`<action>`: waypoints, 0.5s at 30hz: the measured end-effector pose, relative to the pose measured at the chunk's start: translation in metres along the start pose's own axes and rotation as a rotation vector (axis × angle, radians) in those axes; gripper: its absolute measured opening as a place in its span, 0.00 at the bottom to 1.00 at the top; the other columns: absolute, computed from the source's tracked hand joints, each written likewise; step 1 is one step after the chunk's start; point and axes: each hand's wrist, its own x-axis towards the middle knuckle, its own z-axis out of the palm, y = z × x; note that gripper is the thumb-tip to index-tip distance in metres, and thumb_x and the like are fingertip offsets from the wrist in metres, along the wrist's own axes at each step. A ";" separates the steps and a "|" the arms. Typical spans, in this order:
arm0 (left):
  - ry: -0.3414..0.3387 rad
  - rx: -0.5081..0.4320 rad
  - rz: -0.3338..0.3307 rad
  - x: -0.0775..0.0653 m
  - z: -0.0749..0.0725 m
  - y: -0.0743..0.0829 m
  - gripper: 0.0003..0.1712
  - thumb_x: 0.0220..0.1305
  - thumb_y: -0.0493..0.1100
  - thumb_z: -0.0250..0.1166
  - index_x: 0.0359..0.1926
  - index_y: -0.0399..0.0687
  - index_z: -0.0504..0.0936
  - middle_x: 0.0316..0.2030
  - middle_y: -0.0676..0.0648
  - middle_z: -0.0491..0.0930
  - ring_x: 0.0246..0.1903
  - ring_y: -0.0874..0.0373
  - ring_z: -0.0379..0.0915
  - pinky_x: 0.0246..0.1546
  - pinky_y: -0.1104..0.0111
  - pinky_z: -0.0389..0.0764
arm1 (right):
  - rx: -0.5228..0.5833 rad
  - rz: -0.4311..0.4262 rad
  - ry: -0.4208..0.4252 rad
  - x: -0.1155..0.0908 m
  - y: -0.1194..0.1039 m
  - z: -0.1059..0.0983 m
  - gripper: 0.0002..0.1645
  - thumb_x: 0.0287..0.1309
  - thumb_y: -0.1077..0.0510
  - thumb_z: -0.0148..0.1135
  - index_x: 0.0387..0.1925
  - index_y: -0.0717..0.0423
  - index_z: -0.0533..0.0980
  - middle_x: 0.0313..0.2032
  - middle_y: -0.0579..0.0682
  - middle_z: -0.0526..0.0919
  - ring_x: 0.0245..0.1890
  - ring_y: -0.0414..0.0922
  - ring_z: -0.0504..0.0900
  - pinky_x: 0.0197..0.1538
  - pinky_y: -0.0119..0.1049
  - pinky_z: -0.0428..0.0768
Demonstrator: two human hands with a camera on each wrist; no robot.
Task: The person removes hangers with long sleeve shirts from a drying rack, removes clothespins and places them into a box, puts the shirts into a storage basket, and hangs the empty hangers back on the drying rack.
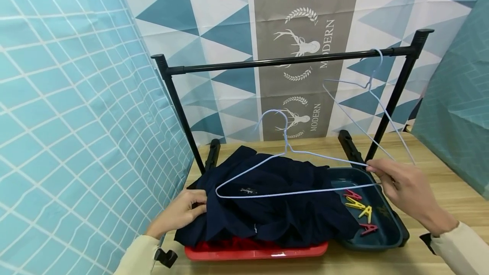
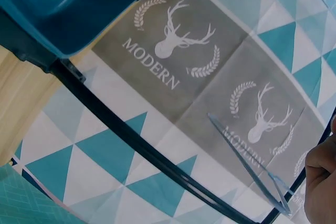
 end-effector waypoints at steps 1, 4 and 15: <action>-0.018 0.009 -0.002 0.000 0.001 0.000 0.16 0.66 0.32 0.69 0.33 0.63 0.85 0.24 0.58 0.73 0.25 0.71 0.64 0.27 0.79 0.67 | -0.001 0.011 0.000 0.000 0.000 -0.001 0.35 0.80 0.39 0.44 0.38 0.62 0.84 0.28 0.48 0.85 0.21 0.31 0.65 0.25 0.23 0.64; -0.065 0.044 -0.016 -0.002 0.006 -0.001 0.15 0.66 0.34 0.69 0.32 0.65 0.85 0.25 0.61 0.73 0.25 0.73 0.65 0.28 0.80 0.67 | -0.012 0.039 0.004 0.002 -0.001 -0.005 0.35 0.80 0.38 0.44 0.37 0.62 0.85 0.25 0.45 0.81 0.20 0.30 0.63 0.26 0.22 0.62; -0.193 0.078 -0.087 -0.006 0.010 -0.004 0.12 0.71 0.40 0.67 0.31 0.62 0.85 0.26 0.64 0.71 0.27 0.73 0.66 0.29 0.77 0.70 | -0.038 0.067 0.018 0.001 -0.002 -0.006 0.35 0.79 0.38 0.45 0.37 0.62 0.85 0.24 0.43 0.79 0.20 0.32 0.63 0.26 0.21 0.60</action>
